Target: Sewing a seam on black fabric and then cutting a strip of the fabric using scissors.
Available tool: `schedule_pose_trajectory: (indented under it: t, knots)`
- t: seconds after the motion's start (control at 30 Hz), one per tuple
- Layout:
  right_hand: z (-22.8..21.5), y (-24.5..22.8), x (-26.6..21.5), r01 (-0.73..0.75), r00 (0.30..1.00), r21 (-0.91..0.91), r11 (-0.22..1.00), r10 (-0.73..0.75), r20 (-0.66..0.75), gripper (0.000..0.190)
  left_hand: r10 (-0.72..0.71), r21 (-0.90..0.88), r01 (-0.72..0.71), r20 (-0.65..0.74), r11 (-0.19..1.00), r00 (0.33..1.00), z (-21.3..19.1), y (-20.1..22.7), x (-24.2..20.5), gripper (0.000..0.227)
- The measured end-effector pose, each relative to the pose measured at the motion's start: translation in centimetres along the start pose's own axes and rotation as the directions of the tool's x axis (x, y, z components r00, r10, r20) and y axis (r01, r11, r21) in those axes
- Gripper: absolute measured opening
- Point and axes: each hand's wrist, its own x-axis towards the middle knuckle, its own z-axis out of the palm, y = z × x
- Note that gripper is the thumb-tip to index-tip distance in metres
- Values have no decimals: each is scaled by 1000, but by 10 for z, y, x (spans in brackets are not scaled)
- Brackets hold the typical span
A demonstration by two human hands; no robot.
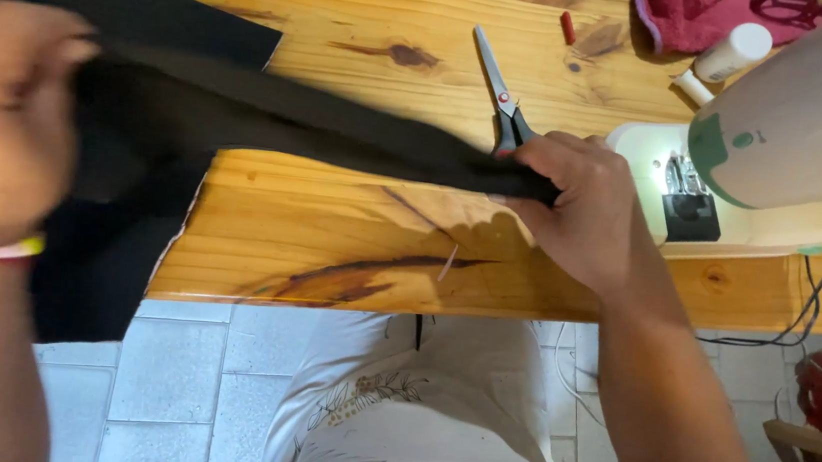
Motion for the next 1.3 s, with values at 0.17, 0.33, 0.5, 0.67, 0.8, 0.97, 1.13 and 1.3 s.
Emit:
schedule_pose_trajectory:
  t: [0.17, 0.33, 0.5, 0.67, 0.8, 0.97, 1.13, 1.3]
  knots:
    - [32, -4, -7, 43, 996, 245, 968, -22, -87, 21, -106, -173, 114, 56, 978, 993, 37, -72, -77, 15]
    - [51, -7, -9, -182, 981, 332, 925, 194, -2, 29, -355, 602, 82, 350, 794, 867, 12, -7, -39, 38]
    - [50, -9, -11, -201, 977, 426, 882, 213, 20, 22, -186, 384, 93, 212, 919, 960, 16, 111, 43, 54]
    - [36, -23, -12, -171, 985, 443, 880, 169, 45, 17, 11, -473, 191, 390, 860, 921, 53, 213, 78, 104]
    - [33, -23, -14, -164, 986, 726, 668, 131, 102, 5, -25, -579, 267, 391, 770, 920, 73, 219, 88, 81]
    - [33, -10, -18, -223, 957, 912, 344, 256, 138, 17, -119, -692, 388, 405, 608, 907, 59, 201, 90, 12]
    - [42, -4, -22, -187, 971, 939, 289, 202, 132, 21, -138, -708, 427, 429, 563, 893, 50, 202, 90, 7]
    - [22, -31, -18, -24, 985, 809, 587, 151, -80, 17, -131, -736, 457, 458, 500, 879, 44, 209, 87, 36]
